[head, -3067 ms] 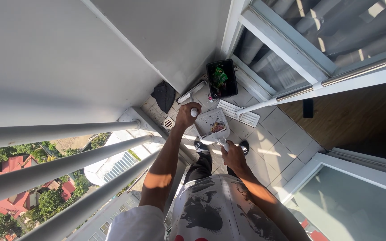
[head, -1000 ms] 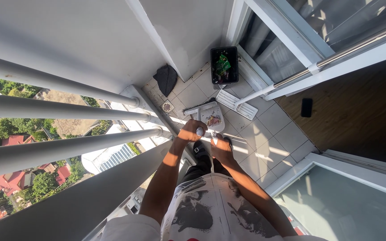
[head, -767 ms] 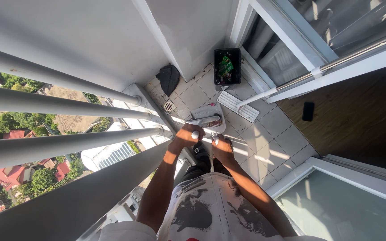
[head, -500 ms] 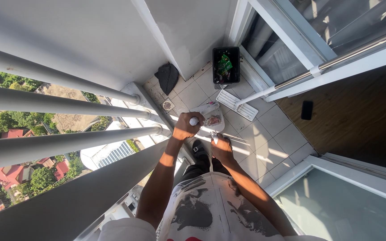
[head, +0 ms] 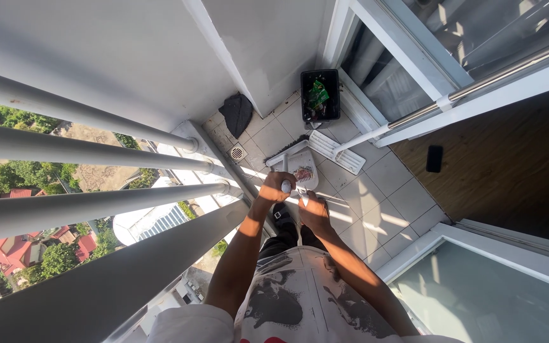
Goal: The recorder is assembling the various poles and heads of a cleaning mop on a balcony.
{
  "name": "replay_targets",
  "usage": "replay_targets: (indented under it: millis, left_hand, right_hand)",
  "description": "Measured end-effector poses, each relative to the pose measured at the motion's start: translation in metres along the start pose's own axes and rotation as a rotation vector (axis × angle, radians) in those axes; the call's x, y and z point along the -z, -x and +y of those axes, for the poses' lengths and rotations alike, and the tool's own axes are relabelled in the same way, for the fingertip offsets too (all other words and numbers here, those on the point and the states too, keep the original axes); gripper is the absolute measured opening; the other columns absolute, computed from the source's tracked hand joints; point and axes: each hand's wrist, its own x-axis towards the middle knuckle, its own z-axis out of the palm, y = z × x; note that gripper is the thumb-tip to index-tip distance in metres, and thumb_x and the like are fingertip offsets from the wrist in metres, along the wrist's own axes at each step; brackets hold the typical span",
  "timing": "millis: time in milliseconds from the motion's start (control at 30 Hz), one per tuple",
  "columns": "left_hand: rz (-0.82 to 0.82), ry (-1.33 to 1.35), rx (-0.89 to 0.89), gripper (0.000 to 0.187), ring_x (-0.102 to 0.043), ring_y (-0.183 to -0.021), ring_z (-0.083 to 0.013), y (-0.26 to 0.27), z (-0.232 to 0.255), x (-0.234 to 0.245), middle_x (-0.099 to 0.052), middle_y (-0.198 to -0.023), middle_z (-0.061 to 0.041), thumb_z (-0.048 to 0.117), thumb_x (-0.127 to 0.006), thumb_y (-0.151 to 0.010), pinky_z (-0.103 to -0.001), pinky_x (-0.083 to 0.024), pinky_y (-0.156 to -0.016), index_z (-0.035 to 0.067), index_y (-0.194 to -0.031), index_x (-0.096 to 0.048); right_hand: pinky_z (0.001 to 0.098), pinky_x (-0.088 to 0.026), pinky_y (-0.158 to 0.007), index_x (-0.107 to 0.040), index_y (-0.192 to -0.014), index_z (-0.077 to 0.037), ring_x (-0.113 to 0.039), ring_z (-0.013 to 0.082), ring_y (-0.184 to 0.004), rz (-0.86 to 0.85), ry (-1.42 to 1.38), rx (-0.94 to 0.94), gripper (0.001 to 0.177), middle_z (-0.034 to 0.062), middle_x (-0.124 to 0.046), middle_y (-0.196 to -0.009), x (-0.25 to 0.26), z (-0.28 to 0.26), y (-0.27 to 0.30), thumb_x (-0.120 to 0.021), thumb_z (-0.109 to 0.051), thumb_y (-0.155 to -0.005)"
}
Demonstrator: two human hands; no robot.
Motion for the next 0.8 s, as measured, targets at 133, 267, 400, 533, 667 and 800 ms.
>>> replay_targets:
  millis: [133,267,400,533,667,800]
  left_hand:
    - [-0.102,-0.008,0.023,0.013,-0.074,-0.077,-0.0278,-0.003,0.027,0.016,-0.076,-0.083,-0.009,0.007,-0.070,-0.064,-0.037,-0.058,-0.072,0.010,-0.077,-0.073]
    - [-0.054,-0.097,0.199,0.017,-0.073,-0.066,-0.0255,-0.014,0.060,0.035,-0.075,-0.073,-0.008,0.003,-0.067,-0.067,-0.036,-0.059,-0.064,0.010,-0.079,-0.077]
    - [0.143,-0.094,0.139,0.011,-0.076,-0.067,-0.0237,-0.023,0.088,0.055,-0.077,-0.078,-0.009,0.001,-0.067,-0.076,-0.033,-0.061,-0.067,0.006,-0.081,-0.075]
    - [0.239,-0.011,0.072,0.013,-0.079,-0.078,-0.0230,-0.023,0.105,0.063,-0.079,-0.084,-0.009,-0.002,-0.060,-0.076,-0.032,-0.063,-0.074,0.004,-0.076,-0.072]
    - [0.271,-0.057,0.060,0.009,-0.078,-0.074,-0.0244,-0.039,0.150,0.088,-0.078,-0.080,-0.010,0.000,-0.064,-0.076,-0.033,-0.062,-0.072,0.004,-0.076,-0.072]
    - [0.296,-0.110,0.111,0.012,-0.077,-0.069,-0.0242,-0.047,0.175,0.105,-0.077,-0.078,-0.010,0.000,-0.065,-0.076,-0.033,-0.061,-0.069,0.006,-0.078,-0.075]
  right_hand:
    - [0.0364,-0.059,-0.049,-0.064,-0.114,0.003,-0.069,0.0238,-0.045,-0.037,-0.004,-0.024,0.031,0.0154,-0.068,-0.058,-0.002,0.002,-0.003,-0.060,-0.021,-0.096]
    - [0.0380,-0.059,-0.046,-0.058,-0.120,0.003,-0.070,0.0261,-0.045,-0.010,0.017,-0.034,0.034,0.0181,-0.068,-0.063,0.000,-0.003,0.000,-0.060,-0.018,-0.093]
    - [0.0368,-0.058,-0.046,-0.060,-0.109,0.001,-0.070,0.0240,-0.047,-0.061,-0.006,-0.053,0.023,0.0168,-0.069,-0.064,-0.003,-0.001,0.000,-0.059,-0.017,-0.095]
    - [0.0369,-0.056,-0.043,-0.060,-0.111,-0.002,-0.068,0.0240,-0.045,-0.054,-0.085,-0.074,0.023,0.0147,-0.066,-0.062,0.001,0.002,0.007,-0.059,-0.018,-0.095]
    - [0.0340,-0.055,-0.045,-0.062,-0.115,-0.004,-0.068,0.0215,-0.047,-0.111,-0.092,-0.082,0.024,0.0114,-0.067,-0.063,0.022,0.004,0.001,-0.058,-0.017,-0.096]
    - [0.0348,-0.054,-0.044,-0.064,-0.125,-0.006,-0.067,0.0211,-0.047,-0.128,-0.036,-0.165,0.034,0.0121,-0.069,-0.064,0.063,-0.005,-0.001,-0.064,-0.021,-0.094]
